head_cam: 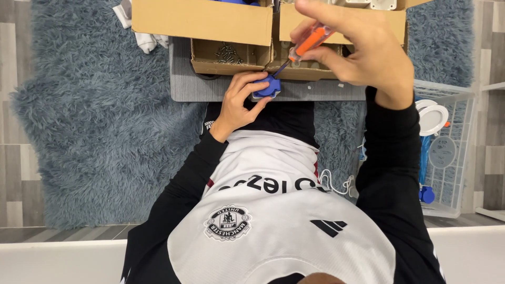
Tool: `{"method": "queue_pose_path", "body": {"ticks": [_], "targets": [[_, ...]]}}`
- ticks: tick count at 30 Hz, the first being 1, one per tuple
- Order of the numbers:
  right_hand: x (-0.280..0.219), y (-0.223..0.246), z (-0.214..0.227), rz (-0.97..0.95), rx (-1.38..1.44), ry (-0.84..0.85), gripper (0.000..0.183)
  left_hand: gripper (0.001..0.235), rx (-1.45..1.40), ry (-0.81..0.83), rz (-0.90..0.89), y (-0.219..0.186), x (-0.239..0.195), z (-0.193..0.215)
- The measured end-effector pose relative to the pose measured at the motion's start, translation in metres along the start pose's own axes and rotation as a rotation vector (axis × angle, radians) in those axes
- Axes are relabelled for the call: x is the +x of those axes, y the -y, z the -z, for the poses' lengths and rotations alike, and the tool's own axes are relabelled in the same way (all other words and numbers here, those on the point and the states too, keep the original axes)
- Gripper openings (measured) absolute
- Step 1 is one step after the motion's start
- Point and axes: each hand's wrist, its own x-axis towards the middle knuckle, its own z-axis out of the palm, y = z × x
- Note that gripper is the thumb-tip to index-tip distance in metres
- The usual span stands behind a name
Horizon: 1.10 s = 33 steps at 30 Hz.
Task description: A person sits on the floor and uses a screwdriver to assemble or adjust small blue and white electrical components before placing them into organized cardboard boxes.
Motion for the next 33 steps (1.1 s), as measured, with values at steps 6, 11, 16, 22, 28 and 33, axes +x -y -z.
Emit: {"method": "queue_pose_path", "body": {"ticks": [6, 11, 16, 22, 28, 33], "targets": [[-0.001, -0.006, -0.031, 0.046, -0.371, -0.245, 0.064, 0.038, 0.011, 0.004, 0.006, -0.002, 0.001, 0.001], [-0.001, -0.003, -0.030, 0.044, -0.462, -0.270, 0.069, 0.038, 0.005, 0.009, 0.014, 0.000, 0.000, 0.000], [-0.001, -0.005, -0.014, -0.025, 0.158, -0.037, 0.059, 0.038, -0.001, 0.002, -0.001, -0.001, 0.000, 0.000], [-0.005, -0.017, -0.039, 0.061, -0.405, -0.344, 0.068, 0.039, 0.038, -0.007, -0.016, 0.002, -0.001, -0.002], [-0.010, -0.013, -0.022, -0.042, 0.277, -0.003, 0.070, 0.037, 0.066, -0.033, -0.033, 0.002, -0.002, -0.004], [-0.008, -0.016, -0.021, -0.011, 0.076, -0.113, 0.066, 0.037, 0.096, -0.035, -0.040, 0.002, -0.003, -0.006]]}}
